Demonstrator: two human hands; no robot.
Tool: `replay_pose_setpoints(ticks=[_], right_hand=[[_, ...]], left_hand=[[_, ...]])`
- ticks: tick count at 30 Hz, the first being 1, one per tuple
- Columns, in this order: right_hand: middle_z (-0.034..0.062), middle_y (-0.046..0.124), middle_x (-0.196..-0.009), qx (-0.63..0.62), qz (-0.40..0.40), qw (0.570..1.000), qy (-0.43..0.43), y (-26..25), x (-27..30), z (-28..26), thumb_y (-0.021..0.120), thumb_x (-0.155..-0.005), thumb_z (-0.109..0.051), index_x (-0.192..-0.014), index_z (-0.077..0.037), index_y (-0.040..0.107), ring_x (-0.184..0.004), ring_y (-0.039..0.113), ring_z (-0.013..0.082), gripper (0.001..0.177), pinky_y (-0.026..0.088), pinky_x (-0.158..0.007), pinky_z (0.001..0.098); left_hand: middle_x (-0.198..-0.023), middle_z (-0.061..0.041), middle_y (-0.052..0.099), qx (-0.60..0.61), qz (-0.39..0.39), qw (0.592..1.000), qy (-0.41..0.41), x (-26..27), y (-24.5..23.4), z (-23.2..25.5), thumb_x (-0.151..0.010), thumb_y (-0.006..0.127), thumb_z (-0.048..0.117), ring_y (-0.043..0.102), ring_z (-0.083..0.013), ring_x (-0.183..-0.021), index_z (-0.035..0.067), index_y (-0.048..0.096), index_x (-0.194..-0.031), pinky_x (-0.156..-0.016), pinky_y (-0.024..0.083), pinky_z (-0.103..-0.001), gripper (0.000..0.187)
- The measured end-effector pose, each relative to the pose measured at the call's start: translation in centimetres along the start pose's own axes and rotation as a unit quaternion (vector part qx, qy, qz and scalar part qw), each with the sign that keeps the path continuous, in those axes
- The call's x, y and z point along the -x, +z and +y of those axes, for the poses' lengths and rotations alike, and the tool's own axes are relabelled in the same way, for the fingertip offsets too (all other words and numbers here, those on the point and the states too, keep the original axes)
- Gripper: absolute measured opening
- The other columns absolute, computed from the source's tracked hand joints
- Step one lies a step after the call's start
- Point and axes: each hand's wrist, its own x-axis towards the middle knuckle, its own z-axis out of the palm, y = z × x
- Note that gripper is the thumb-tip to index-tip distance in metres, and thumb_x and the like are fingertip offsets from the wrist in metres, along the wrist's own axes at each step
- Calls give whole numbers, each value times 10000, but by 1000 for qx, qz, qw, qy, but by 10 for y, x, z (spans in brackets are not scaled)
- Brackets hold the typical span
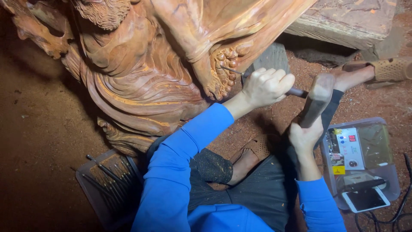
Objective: Carving intricate details into a large wooden statue using a chisel and mallet.
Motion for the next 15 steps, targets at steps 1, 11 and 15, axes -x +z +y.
replay_pose_setpoints(ticks=[1, 11, 15], right_hand=[[165, 676, -916, -18, 35, 999, 3, -2, 5, -2, 667, -793, 100, -983, -6, 678, -972, 703, 277, 218, 518, -862, 423], [202, 650, -803, 95, -10, 994, -58, -7, 45, -6, 854, -787, -96, -996, -92, 585, -805, 684, 477, 340, 489, -621, 546], [124, 581, -724, -113, 0, 986, -119, 0, 49, 7, 883, -659, 63, -925, -11, 596, -796, 663, 204, 398, 557, -771, 391]], left_hand=[[-640, 25, 473, 4, 3, 1000, 12, 0, -6, 2, -839, 628, 290, 609, -193, -541, 195, 475, -748, -548, 513, -292, 202], [-625, 39, 466, 29, -36, 999, -18, 8, -30, 14, -889, 569, 291, 589, -199, -551, 214, 495, -738, -543, 443, -343, 185], [-594, 25, 475, 37, -20, 999, 5, 22, -20, 10, -895, 566, 298, 584, -194, -518, 220, 506, -705, -522, 442, -337, 214]])
